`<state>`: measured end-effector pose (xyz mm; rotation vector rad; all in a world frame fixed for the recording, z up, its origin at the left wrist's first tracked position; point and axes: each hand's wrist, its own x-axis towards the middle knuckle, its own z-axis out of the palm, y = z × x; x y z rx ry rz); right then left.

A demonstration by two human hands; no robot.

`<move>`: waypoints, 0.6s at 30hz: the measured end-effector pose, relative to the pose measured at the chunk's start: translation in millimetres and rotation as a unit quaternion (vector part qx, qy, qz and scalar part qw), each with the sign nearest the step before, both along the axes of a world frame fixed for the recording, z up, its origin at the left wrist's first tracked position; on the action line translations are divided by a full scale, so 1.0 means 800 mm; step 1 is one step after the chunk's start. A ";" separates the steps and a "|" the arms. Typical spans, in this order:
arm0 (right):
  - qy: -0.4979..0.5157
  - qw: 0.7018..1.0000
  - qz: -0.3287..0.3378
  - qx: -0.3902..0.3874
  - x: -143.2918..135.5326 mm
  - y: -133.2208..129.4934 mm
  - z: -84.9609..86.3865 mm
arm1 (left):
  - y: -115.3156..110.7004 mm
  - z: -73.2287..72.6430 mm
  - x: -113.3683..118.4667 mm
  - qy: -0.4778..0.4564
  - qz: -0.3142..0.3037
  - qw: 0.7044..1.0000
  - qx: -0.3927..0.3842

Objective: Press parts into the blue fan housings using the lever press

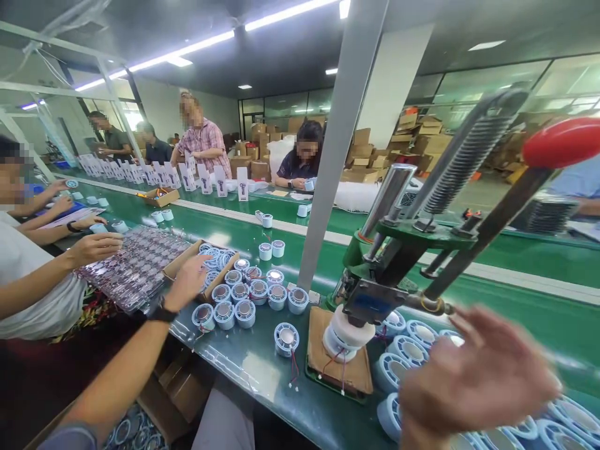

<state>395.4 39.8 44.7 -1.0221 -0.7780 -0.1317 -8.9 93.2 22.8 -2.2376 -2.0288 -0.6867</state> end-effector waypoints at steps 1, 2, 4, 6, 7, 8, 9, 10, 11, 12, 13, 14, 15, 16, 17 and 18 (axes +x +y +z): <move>-0.029 0.999 0.027 -0.007 -0.017 -0.008 -0.032 | 0.018 0.007 -0.030 0.014 0.028 0.999 -0.022; -0.056 0.996 0.062 -0.039 -0.032 -0.013 -0.063 | 0.033 0.012 -0.056 0.027 0.050 0.997 -0.048; -0.071 0.977 0.113 -0.167 -0.052 -0.015 -0.116 | 0.055 0.016 -0.090 0.057 0.078 0.990 -0.102; -0.047 0.957 0.103 -0.268 -0.062 -0.011 -0.149 | 0.064 0.014 -0.103 0.085 0.093 0.982 -0.143; -0.033 0.954 0.087 -0.284 -0.064 -0.009 -0.157 | 0.065 0.012 -0.102 0.098 0.097 0.978 -0.156; -0.019 0.958 0.072 -0.278 -0.065 -0.007 -0.162 | 0.065 0.011 -0.099 0.109 0.098 0.975 -0.165; -0.009 0.963 0.068 -0.262 -0.066 -0.005 -0.164 | 0.063 0.011 -0.095 0.119 0.097 0.974 -0.167; -0.002 0.968 0.074 -0.241 -0.066 -0.004 -0.164 | 0.061 0.011 -0.090 0.128 0.094 0.973 -0.166; 0.005 0.972 0.088 -0.220 -0.067 -0.002 -0.163 | 0.060 0.012 -0.086 0.134 0.094 0.974 -0.159; 0.012 0.974 0.102 -0.203 -0.068 0.001 -0.162 | 0.059 0.014 -0.082 0.140 0.096 0.974 -0.148; 0.020 0.975 0.115 -0.189 -0.069 0.004 -0.162 | 0.060 0.015 -0.079 0.144 0.098 0.975 -0.135; 0.027 0.976 0.122 -0.178 -0.071 0.007 -0.161 | 0.060 0.016 -0.077 0.147 0.106 0.976 -0.124; 0.034 0.977 0.124 -0.170 -0.073 0.009 -0.161 | 0.062 0.017 -0.075 0.149 0.115 0.974 -0.124; 0.037 0.978 0.121 -0.166 -0.076 0.009 -0.161 | 0.063 0.016 -0.071 0.151 0.125 0.971 -0.137; 0.035 0.979 0.115 -0.166 -0.079 0.006 -0.161 | 0.065 0.015 -0.066 0.145 0.128 0.970 -0.147; 0.029 0.979 0.107 -0.170 -0.082 -0.002 -0.160 | 0.067 0.013 -0.058 0.132 0.118 0.973 -0.146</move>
